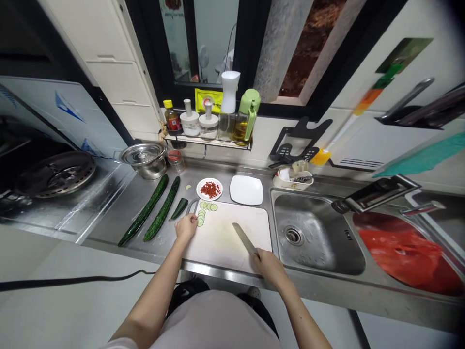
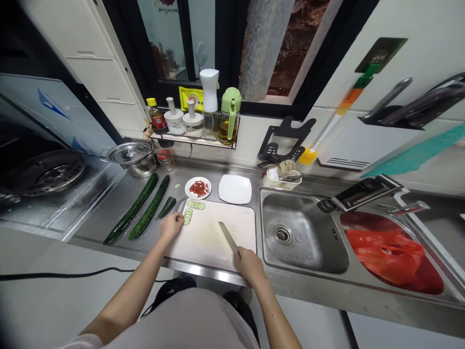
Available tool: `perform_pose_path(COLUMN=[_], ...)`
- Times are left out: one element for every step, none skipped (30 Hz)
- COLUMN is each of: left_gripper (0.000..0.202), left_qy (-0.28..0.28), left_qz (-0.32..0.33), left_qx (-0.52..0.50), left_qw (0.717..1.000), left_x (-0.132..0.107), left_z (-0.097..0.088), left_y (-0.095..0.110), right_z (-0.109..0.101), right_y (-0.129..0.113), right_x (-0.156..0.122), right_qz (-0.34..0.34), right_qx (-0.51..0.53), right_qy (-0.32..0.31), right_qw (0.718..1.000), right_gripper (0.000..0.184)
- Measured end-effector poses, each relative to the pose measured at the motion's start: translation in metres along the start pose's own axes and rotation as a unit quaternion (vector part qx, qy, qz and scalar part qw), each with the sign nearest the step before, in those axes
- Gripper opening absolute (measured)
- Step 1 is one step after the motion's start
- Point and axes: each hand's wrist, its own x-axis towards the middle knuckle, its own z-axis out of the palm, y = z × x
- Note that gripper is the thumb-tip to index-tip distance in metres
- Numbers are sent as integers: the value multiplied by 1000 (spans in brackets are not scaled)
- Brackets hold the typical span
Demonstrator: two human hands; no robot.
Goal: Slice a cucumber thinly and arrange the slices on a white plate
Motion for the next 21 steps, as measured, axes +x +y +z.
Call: perform_pose_path(left_gripper=[19, 19, 19, 19, 19, 20, 20, 21, 23, 25, 26, 27, 27, 28, 28, 29, 30, 32, 33, 35, 36], left_qy=[1, 1, 1, 1, 1, 3, 6, 12, 19, 26, 33, 40, 45, 50, 53, 55, 55, 54, 53, 50, 48], left_qz=[2, 3, 3, 2, 0, 0, 1, 3, 6, 11, 16, 22, 29, 37, 45, 53, 60, 65, 68, 69, 69], left_qx=[2, 4, 6, 9, 11, 12, 10, 5, -2, -10, -17, -23, -27, -29, -31, -32, -31, -29, -26, -21, -14], left_qw=[1000, 1000, 1000, 1000, 1000, 1000, 1000, 1000, 1000, 1000, 999, 999, 998, 998, 997, 997, 996, 996, 996, 996, 996], left_x=[0, -1, -1, -1, -2, -2, -1, -1, 0, 0, 1, 2, 3, 5, 6, 7, 8, 9, 11, 12, 14], left_z=[0, 0, 0, -1, -1, -1, -2, -2, -2, -1, -1, 0, 1, 3, 5, 7, 9, 12, 15, 17, 20], left_y=[0, 1, 1, 1, 1, 2, 2, 3, 4, 5, 8, 11, 15, 20, 26, 32, 38, 44, 50, 55, 60], right_z=[1, 2, 3, 3, 3, 3, 2, 1, 0, -1, -3, -4, -5, -6, -6, -6, -6, -6, -5, -4, -3], right_y=[0, 1, 1, 1, 1, 1, 1, 1, 0, 0, -1, -1, -2, -3, -3, -3, -4, -3, -3, -2, -1], right_x=[1, 1, 2, 2, 3, 2, 2, 1, 1, 0, -1, -2, -2, -3, -3, -3, -3, -3, -3, -3, -3], right_qz=[0, -2, -4, -5, -5, -5, -5, -5, -6, -8, -11, -11, -11, -9, -7, -5, -4, -4, -6, -7, -9], right_qx=[0, -1, -1, -1, -1, 1, 2, 2, 2, 3, 3, 4, 5, 6, 7, 8, 9, 10, 11, 11, 10], right_qy=[3, 6, 8, 9, 10, 10, 11, 13, 17, 21, 25, 29, 30, 31, 32, 35, 38, 40, 41, 41, 41], right_qw=[1000, 1000, 1000, 1000, 1000, 1000, 1000, 1000, 1000, 1000, 1000, 1000, 999, 999, 999, 999, 999, 999, 999, 999, 999], right_gripper=[32, 32, 32, 32, 32, 32, 32, 32, 33, 33, 33, 33, 33, 33, 33, 34, 34, 33, 33, 32, 32])
